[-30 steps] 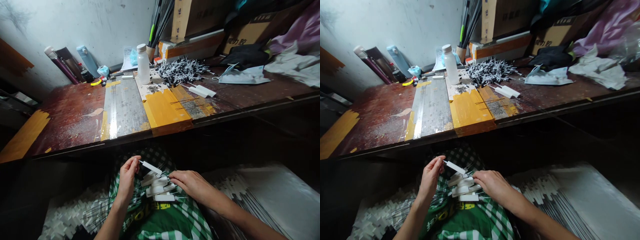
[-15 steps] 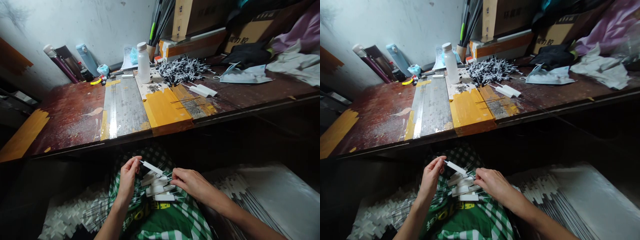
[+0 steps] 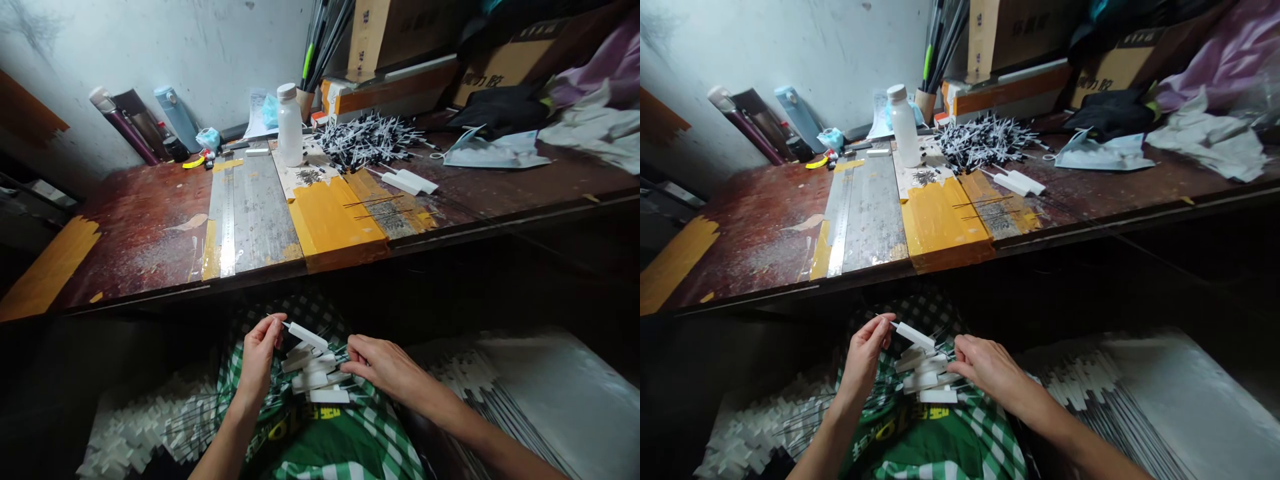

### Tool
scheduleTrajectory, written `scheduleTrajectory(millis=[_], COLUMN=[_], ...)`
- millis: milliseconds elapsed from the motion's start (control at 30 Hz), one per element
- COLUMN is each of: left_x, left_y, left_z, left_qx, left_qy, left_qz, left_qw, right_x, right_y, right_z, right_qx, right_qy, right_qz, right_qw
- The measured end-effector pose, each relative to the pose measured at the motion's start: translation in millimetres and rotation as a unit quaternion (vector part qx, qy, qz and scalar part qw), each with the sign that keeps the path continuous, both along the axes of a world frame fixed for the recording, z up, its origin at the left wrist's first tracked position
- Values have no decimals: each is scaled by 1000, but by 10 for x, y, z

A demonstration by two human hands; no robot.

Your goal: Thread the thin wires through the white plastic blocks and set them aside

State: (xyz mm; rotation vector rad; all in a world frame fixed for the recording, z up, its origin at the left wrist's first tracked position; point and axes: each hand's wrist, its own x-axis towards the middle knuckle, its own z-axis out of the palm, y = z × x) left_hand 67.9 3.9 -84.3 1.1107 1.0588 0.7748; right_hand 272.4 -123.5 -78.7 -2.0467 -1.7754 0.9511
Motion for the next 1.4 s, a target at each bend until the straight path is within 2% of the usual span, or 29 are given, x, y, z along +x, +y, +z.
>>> scheduleTrajectory(millis=[300,533,867,1000,1167,1400], left_x=[1,113,93,78,14,12], left_y=[-26,-128,-108,-80,17,34], left_z=[0,-4,-26,-41,-5,37], left_qx=[-5,-50,-56,-63,-40,-35], left_qy=[1,-41,-54,-61,-65,-67], left_qz=[-2,14,12,11,57,46], left_qw=[1000,998,997,996,995,996], right_x=[-7,-222,-214,-192,-159,-164], right_y=[10,1,-42,-39,-48,-45], right_z=[-25,-20,42,8,-35,-10], right_qx=[-8,-2,49,18,34,13], right_qy=[-34,-83,54,50,53,21], right_qz=[4,-1,31,35,30,-14], right_qw=[999,997,997,998,998,1000])
